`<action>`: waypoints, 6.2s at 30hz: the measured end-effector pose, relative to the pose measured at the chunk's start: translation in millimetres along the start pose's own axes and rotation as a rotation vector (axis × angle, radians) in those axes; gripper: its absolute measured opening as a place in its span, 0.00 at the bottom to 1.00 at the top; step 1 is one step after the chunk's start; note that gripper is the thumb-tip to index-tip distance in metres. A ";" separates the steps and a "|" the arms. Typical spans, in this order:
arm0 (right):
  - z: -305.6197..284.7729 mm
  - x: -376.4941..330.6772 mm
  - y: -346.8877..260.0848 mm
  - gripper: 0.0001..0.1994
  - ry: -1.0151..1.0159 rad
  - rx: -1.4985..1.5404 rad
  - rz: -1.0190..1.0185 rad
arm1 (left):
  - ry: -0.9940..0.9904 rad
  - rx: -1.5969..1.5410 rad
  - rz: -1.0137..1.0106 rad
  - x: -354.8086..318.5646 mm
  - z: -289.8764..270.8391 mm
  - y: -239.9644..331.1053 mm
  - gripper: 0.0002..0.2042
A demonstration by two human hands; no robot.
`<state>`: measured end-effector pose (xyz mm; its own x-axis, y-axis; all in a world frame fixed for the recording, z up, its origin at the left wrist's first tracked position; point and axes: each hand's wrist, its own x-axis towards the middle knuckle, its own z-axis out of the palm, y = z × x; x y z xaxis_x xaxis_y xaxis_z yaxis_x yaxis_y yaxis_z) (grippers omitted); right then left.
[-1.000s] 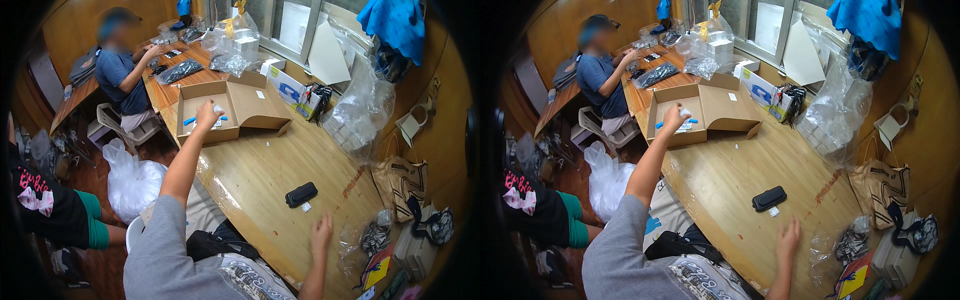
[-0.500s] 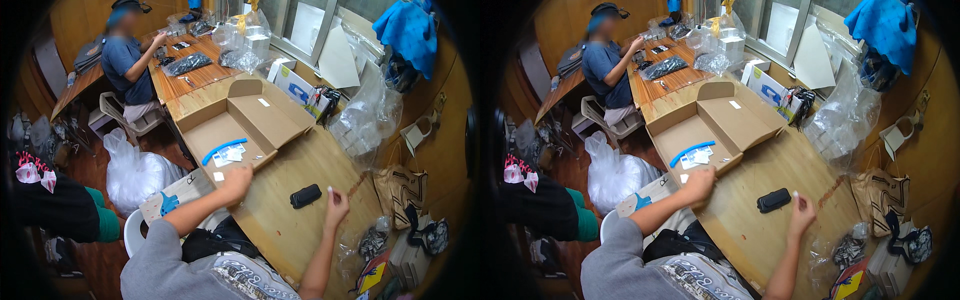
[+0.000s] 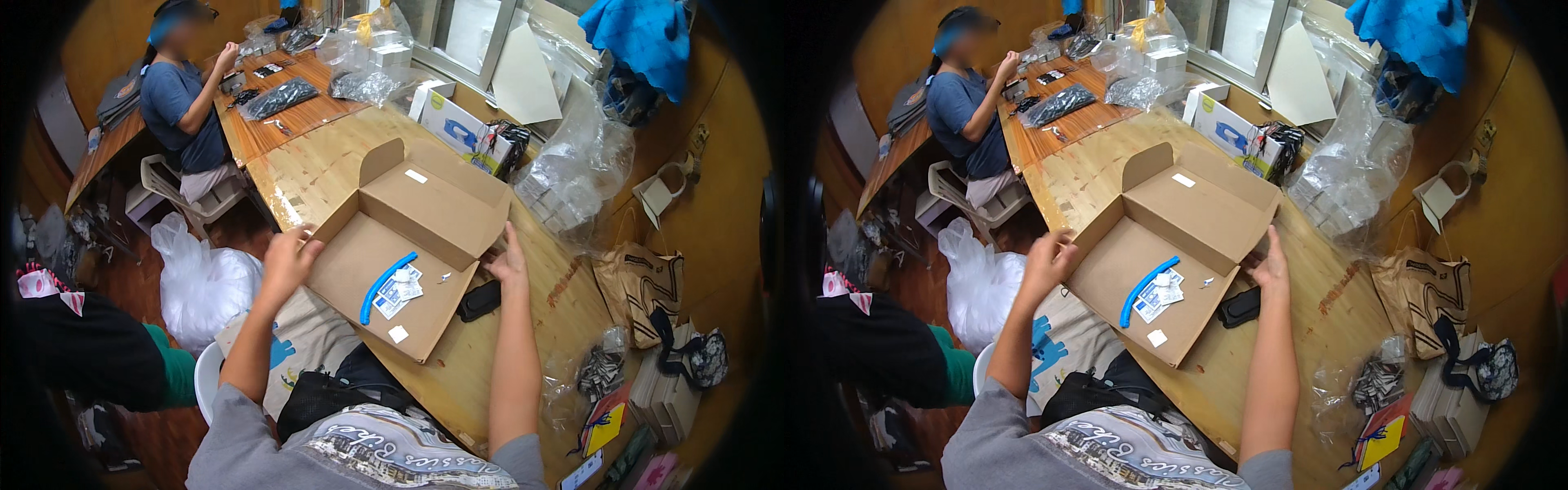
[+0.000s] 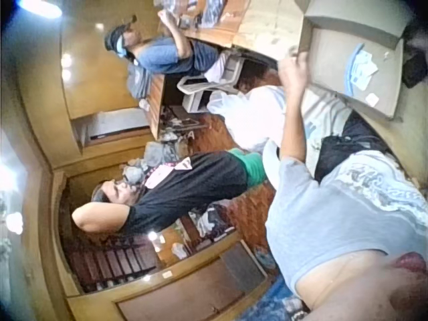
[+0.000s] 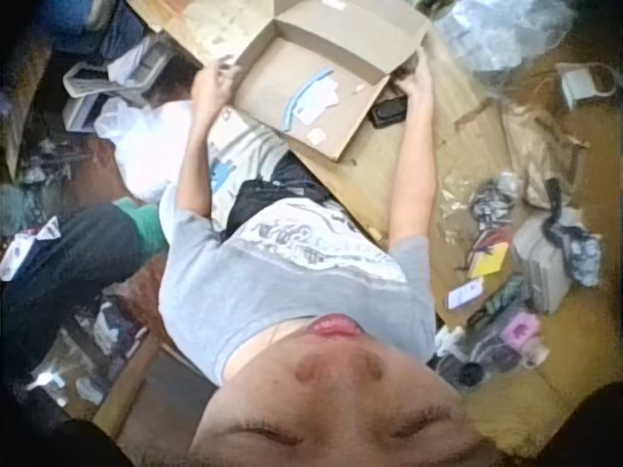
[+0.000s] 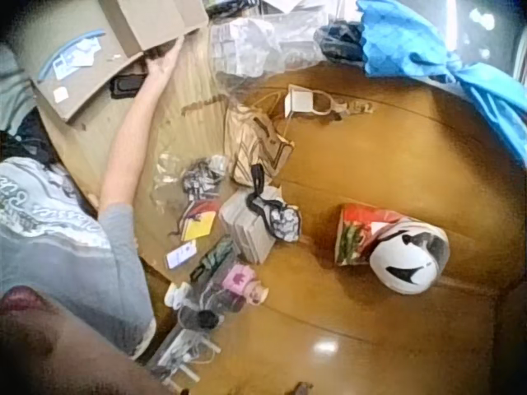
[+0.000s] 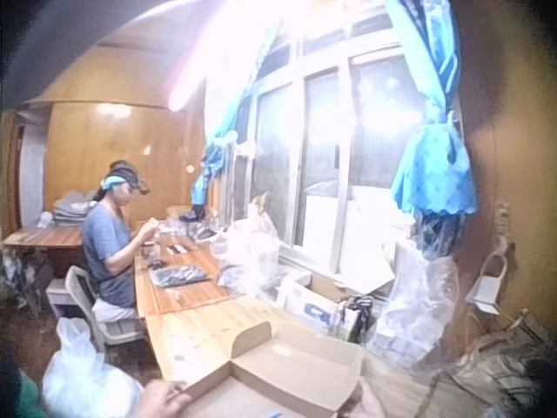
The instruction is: The person organizes small electronic components, specifically black USB drives with tags, on a wooden table. They remove the items from a plastic bag, sort them into a pile, and then place them into a cardboard box. The person also moves a floral pouch and a cardboard box aside to clear the workspace.
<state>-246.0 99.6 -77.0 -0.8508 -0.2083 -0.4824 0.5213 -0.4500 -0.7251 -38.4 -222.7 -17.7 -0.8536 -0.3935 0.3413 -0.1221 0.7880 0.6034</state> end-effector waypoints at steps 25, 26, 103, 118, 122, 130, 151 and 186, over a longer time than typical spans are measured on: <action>-23.3 -156.7 -22.8 0.26 -0.192 -1.377 -0.858 | -0.572 -0.879 -0.549 63.4 55.7 -111.6 0.25; -3.7 -150.7 -6.6 0.27 -0.331 -1.286 -0.944 | -0.594 -0.938 -0.627 87.1 71.2 -154.9 0.27; -92.4 -171.2 72.4 0.34 -0.337 -0.900 -0.639 | -0.497 -0.304 0.158 -75.2 4.9 1.1 0.26; -52.3 -208.7 87.8 0.22 -0.157 0.069 -0.254 | -0.818 0.350 0.471 23.0 46.0 64.7 0.36; -42.6 -196.2 104.6 0.17 -0.095 0.168 -0.344 | -0.806 0.320 0.513 57.6 87.8 69.4 0.39; -19.8 -172.6 141.2 0.16 0.131 0.365 -0.634 | -1.023 0.370 0.496 123.6 166.7 128.0 0.50; -1.8 -174.3 153.8 0.16 0.226 0.479 -0.829 | -1.094 0.424 0.481 126.4 169.9 136.7 0.57; -65.1 -132.6 89.5 0.35 -0.158 -0.656 -0.718 | -0.790 -0.542 0.080 9.7 57.4 -48.2 0.46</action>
<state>-82.2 143.5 -109.8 -0.9537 -0.2092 0.2160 -0.2303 0.0463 -0.9720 -69.8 -237.4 -84.9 -0.9681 0.2411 -0.0688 0.0331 0.3946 0.9183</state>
